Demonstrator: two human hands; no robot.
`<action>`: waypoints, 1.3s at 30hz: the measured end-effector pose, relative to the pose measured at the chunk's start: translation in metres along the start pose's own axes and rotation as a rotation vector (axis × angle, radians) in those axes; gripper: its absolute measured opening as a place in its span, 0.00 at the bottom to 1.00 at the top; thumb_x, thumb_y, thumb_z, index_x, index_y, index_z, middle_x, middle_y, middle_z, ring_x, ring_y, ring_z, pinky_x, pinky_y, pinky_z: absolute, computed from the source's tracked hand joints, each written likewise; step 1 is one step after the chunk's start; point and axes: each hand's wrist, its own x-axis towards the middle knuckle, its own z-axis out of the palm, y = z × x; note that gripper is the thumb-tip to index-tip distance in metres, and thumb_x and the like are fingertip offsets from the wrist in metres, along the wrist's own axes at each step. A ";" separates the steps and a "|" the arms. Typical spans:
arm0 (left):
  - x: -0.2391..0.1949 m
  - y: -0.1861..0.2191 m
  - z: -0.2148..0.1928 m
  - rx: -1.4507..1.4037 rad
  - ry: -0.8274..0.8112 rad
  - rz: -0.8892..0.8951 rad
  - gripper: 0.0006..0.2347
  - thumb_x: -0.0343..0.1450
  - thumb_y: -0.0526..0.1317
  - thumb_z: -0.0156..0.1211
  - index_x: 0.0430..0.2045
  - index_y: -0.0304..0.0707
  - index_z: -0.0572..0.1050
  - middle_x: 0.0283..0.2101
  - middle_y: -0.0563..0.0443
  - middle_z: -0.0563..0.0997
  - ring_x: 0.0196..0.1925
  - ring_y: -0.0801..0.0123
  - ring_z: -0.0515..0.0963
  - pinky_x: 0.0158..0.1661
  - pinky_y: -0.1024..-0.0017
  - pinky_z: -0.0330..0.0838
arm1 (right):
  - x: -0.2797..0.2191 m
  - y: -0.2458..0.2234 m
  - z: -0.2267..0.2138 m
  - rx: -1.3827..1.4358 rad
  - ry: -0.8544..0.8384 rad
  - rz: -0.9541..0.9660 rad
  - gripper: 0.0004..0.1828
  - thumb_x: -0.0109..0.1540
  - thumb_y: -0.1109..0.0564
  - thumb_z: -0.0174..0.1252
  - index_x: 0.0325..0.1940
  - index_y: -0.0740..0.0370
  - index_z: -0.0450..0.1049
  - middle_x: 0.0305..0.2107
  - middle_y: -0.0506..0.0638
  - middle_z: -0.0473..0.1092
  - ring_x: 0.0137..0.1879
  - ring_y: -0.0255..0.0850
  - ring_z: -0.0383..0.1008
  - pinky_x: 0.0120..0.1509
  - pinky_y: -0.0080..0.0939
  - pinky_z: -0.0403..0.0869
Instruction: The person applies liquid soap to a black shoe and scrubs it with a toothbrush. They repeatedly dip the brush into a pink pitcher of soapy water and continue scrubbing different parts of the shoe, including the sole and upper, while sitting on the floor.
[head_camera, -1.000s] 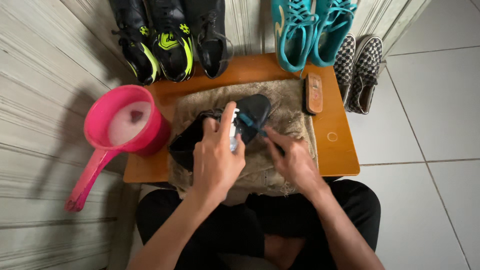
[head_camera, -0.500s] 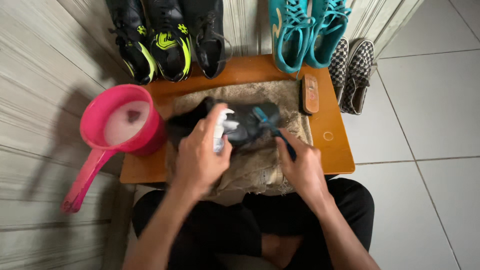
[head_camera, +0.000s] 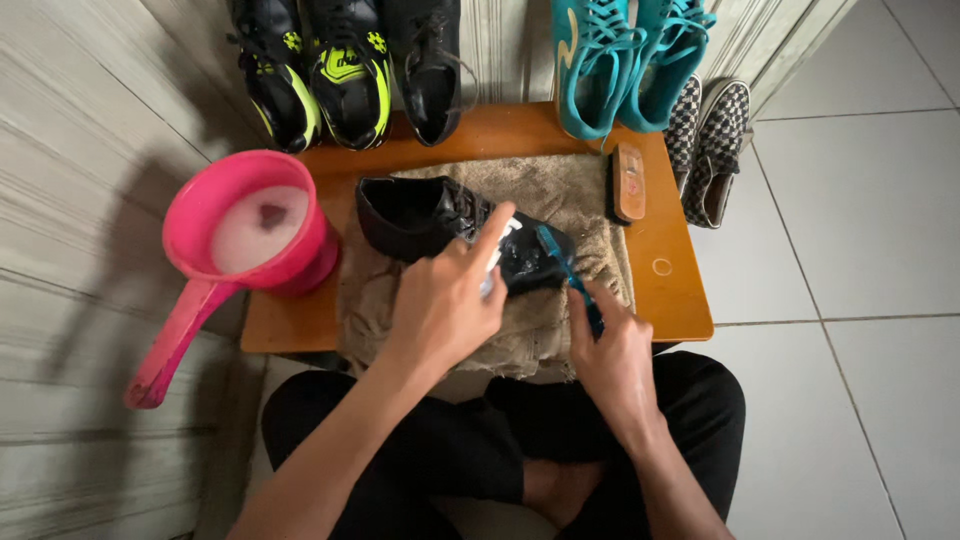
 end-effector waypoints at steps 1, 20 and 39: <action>0.005 0.003 0.005 0.092 -0.038 -0.029 0.32 0.72 0.33 0.61 0.76 0.52 0.64 0.31 0.34 0.82 0.22 0.41 0.84 0.23 0.51 0.80 | -0.001 -0.001 0.000 -0.005 -0.008 0.024 0.11 0.71 0.53 0.62 0.51 0.62 0.84 0.30 0.63 0.81 0.41 0.61 0.84 0.39 0.56 0.79; 0.017 0.005 0.031 0.198 -0.182 -0.144 0.26 0.71 0.31 0.59 0.68 0.43 0.68 0.33 0.31 0.82 0.27 0.32 0.86 0.28 0.45 0.83 | 0.007 -0.015 -0.005 0.006 -0.069 0.086 0.11 0.74 0.55 0.58 0.47 0.62 0.84 0.25 0.60 0.80 0.30 0.55 0.84 0.34 0.50 0.80; -0.010 -0.014 0.012 -0.022 0.100 -0.197 0.28 0.73 0.35 0.58 0.73 0.44 0.64 0.35 0.35 0.85 0.30 0.36 0.86 0.30 0.44 0.81 | 0.031 -0.023 0.020 -0.057 -0.158 -0.086 0.12 0.70 0.47 0.63 0.40 0.55 0.84 0.23 0.57 0.80 0.33 0.57 0.84 0.33 0.54 0.78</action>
